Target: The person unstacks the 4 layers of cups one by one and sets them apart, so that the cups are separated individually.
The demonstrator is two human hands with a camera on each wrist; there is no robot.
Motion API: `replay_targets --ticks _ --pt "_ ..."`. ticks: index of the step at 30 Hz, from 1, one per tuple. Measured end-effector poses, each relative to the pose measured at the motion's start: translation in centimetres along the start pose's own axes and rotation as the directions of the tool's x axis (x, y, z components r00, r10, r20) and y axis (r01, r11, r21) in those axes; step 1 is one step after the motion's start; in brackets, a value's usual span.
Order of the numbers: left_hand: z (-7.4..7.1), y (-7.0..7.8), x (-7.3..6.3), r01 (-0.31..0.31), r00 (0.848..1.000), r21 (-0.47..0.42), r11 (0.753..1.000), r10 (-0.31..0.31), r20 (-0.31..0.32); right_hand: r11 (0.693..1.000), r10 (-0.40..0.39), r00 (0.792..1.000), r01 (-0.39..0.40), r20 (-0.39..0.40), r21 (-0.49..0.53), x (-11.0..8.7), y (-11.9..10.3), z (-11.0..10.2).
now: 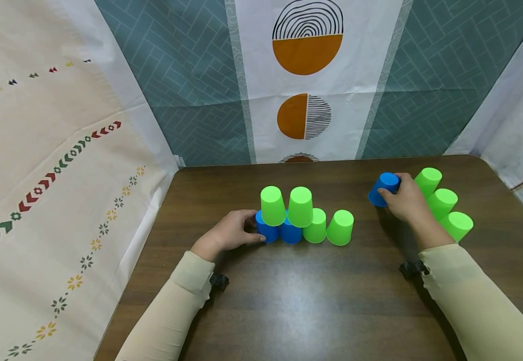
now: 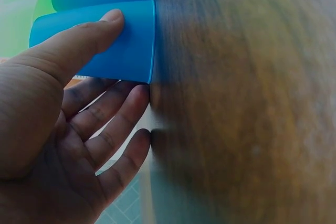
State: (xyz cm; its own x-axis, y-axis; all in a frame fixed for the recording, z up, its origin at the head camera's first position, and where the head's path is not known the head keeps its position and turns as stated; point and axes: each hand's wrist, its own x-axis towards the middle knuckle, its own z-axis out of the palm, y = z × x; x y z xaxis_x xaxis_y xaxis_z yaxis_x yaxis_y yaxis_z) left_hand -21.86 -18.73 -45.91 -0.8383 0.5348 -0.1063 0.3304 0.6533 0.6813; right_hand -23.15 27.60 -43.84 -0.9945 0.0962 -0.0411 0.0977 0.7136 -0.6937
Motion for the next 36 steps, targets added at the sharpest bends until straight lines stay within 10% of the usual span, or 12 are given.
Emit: replay_targets --ticks 27,36 --pt "0.0 0.1 -0.1 0.007 1.000 0.009 1.000 -0.007 -0.002 0.976 -0.099 0.960 0.145 -0.262 0.160 -2.2 -2.8 -1.6" --pt "0.0 -0.1 0.0 0.005 1.000 0.026 1.000 -0.005 -0.009 0.930 -0.241 0.956 0.277 -0.168 0.244 -4.6 -7.3 -0.8"
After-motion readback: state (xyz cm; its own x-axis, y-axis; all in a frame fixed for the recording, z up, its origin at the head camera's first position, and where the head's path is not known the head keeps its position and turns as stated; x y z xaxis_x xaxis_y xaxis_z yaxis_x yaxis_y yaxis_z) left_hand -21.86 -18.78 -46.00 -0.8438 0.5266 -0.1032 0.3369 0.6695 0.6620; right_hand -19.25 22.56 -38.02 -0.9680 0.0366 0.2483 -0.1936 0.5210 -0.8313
